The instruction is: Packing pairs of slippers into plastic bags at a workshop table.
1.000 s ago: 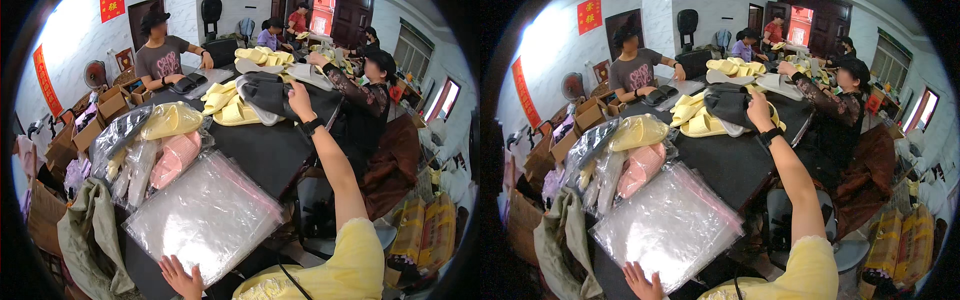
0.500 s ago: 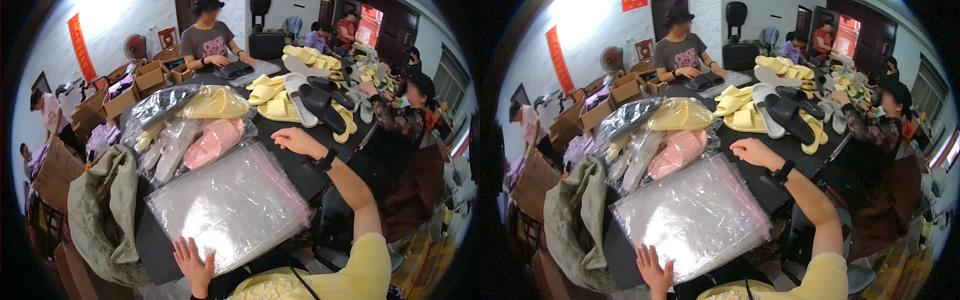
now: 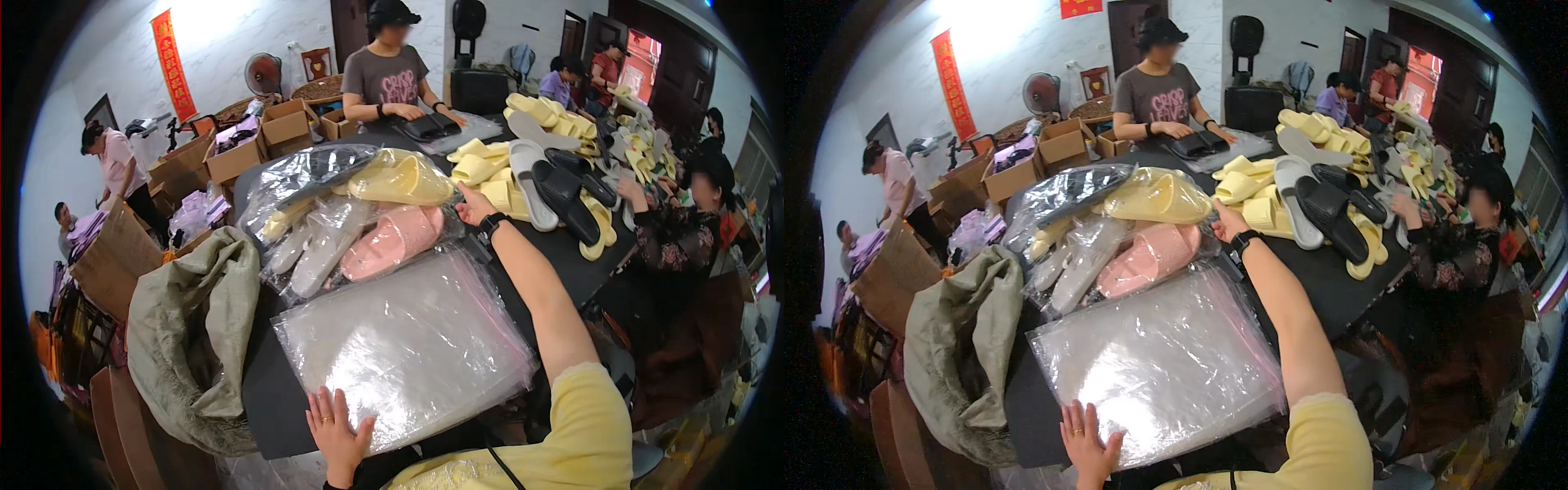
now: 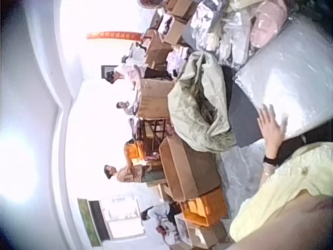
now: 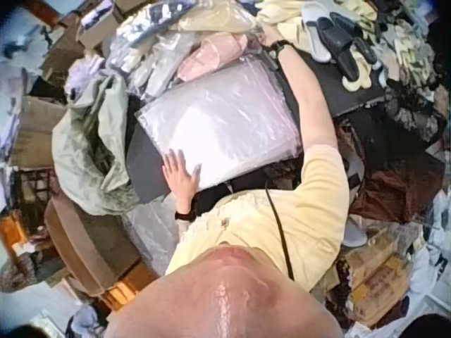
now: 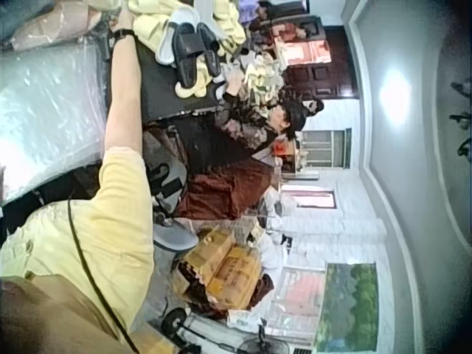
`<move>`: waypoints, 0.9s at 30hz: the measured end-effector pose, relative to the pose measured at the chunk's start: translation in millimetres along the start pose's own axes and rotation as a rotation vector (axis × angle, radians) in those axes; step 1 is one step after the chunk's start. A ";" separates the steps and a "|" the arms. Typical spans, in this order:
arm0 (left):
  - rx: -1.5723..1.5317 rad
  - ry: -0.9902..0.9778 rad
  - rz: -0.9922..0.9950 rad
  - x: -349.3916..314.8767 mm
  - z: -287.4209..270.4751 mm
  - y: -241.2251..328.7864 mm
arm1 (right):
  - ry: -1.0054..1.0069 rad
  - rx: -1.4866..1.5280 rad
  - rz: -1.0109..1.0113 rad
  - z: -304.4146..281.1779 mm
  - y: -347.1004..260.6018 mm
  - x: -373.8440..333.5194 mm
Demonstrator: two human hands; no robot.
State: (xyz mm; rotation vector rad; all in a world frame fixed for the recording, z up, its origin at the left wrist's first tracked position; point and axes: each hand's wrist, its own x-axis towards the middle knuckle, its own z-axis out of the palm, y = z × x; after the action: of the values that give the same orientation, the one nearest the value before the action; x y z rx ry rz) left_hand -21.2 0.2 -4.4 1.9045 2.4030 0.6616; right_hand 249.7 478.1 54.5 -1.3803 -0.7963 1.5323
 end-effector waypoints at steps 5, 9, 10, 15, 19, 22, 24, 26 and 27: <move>-0.004 0.011 0.015 1.7 -1.3 1.8 | -0.034 0.206 -0.098 0.1 -12.9 20.5; 0.022 0.034 0.028 -4.9 6.6 -3.7 | -0.275 0.171 -0.107 -0.3 -34.5 -0.2; 0.022 0.029 0.023 -7.1 7.3 -5.0 | -0.344 0.124 -0.082 -2.7 -38.1 -9.9; 0.012 0.012 0.052 -6.7 1.6 1.1 | -0.440 0.246 -0.042 -14.5 -40.7 -112.4; 0.010 0.005 0.014 -10.4 0.7 0.1 | -0.768 0.102 -0.218 9.9 21.7 -252.1; 0.010 0.017 0.042 -5.8 -1.5 2.1 | -1.388 -0.562 0.009 5.7 67.4 -334.5; 0.005 0.040 0.071 -2.2 -1.0 1.6 | -1.663 -1.029 -0.556 -4.3 73.7 -352.1; 0.001 0.013 0.058 -0.2 -0.4 0.8 | -1.629 -1.022 -0.606 -10.8 73.8 -352.4; 0.006 0.027 0.070 0.4 1.1 0.1 | -1.499 -1.064 -0.598 -12.2 66.9 -345.9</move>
State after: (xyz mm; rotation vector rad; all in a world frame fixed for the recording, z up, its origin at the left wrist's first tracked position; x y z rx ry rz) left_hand -21.0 1.0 -5.3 2.0033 2.3657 0.6885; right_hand 239.7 134.2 131.4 -0.1399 -2.8857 1.4499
